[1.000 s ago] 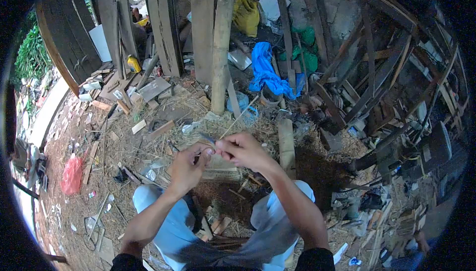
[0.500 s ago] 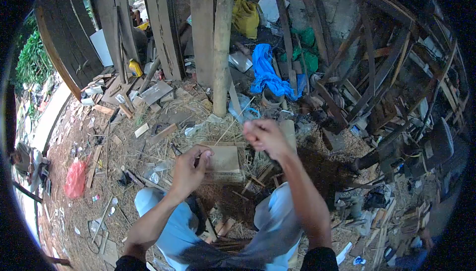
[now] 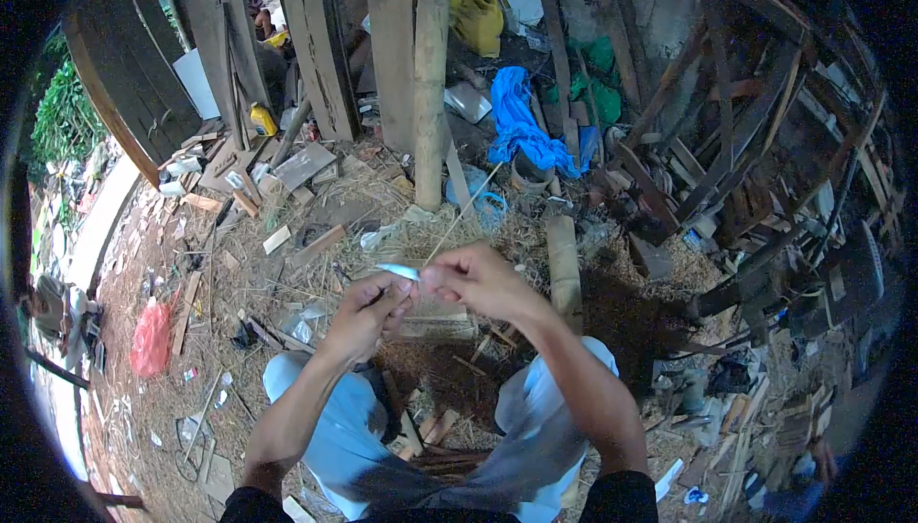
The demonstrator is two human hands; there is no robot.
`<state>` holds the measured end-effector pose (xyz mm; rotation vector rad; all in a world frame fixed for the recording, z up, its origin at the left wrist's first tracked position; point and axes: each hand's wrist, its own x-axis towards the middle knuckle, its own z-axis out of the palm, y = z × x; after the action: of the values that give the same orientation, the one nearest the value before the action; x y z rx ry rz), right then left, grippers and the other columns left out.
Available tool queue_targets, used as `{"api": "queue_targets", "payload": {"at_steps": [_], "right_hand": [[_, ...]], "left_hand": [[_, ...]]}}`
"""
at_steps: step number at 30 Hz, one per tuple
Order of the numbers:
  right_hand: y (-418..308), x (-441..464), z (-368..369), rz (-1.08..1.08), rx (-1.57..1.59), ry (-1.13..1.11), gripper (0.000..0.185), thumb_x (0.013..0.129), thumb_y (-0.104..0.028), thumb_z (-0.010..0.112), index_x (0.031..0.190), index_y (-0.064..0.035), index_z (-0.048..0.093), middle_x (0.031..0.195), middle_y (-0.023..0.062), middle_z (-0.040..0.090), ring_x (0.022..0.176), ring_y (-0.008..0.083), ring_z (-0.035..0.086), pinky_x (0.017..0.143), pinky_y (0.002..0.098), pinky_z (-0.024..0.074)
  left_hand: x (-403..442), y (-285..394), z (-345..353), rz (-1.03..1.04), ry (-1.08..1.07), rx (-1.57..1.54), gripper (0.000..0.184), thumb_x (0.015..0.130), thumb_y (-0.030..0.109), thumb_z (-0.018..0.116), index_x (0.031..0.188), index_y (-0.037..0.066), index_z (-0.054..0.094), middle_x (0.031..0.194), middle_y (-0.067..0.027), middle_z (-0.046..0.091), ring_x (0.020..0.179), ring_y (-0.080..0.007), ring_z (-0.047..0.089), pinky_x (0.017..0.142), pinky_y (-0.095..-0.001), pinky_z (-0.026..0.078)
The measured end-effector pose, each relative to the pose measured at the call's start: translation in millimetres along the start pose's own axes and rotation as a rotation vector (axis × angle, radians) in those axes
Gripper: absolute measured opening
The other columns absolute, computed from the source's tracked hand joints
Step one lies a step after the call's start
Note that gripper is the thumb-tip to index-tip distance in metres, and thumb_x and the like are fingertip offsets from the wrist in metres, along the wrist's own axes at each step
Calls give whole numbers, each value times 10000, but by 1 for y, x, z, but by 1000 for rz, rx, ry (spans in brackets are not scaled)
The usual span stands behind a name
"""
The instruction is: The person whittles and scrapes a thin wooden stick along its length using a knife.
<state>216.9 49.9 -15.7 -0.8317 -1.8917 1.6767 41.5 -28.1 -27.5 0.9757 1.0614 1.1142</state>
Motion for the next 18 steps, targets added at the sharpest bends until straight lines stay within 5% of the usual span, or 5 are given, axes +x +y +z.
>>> {"api": "queue_targets", "payload": {"at_steps": [4,7,12,15,18], "right_hand": [[3,1,-17,25,-14,41,250,902,-229,568,775,-21,625,595,-50,487,511,32,401,455,194,308],[6,-2,-46,15,96,275,244,912,-235,549,779,-41,612,585,-49,467,501,29,381,449,196,295],[9,-4,-30,-16,74,224,250,926,-234,517,804,-34,604,593,-37,488,524,45,418,467,209,327],[11,1,-6,-115,-95,115,268,922,-252,525,830,-11,601,603,-22,509,541,57,443,483,231,350],[18,7,-4,-177,-456,277,263,914,-250,537,871,1,601,608,-9,525,554,68,459,497,257,367]], "left_hand": [[6,-8,-3,72,5,55,188,936,195,515,926,24,593,655,33,444,506,-26,320,443,-192,249],[-1,-5,-4,-21,-25,-72,187,937,196,514,930,24,589,652,36,443,497,-25,320,438,-192,246],[-3,3,2,-81,2,19,176,934,234,512,887,75,572,658,55,406,509,-22,295,443,-186,213],[2,-1,1,-52,4,-34,165,944,222,483,909,84,567,658,61,390,507,-25,291,449,-187,210],[7,-9,-7,-55,38,-87,147,948,199,462,958,91,561,664,63,376,502,-30,280,455,-187,210]]}}
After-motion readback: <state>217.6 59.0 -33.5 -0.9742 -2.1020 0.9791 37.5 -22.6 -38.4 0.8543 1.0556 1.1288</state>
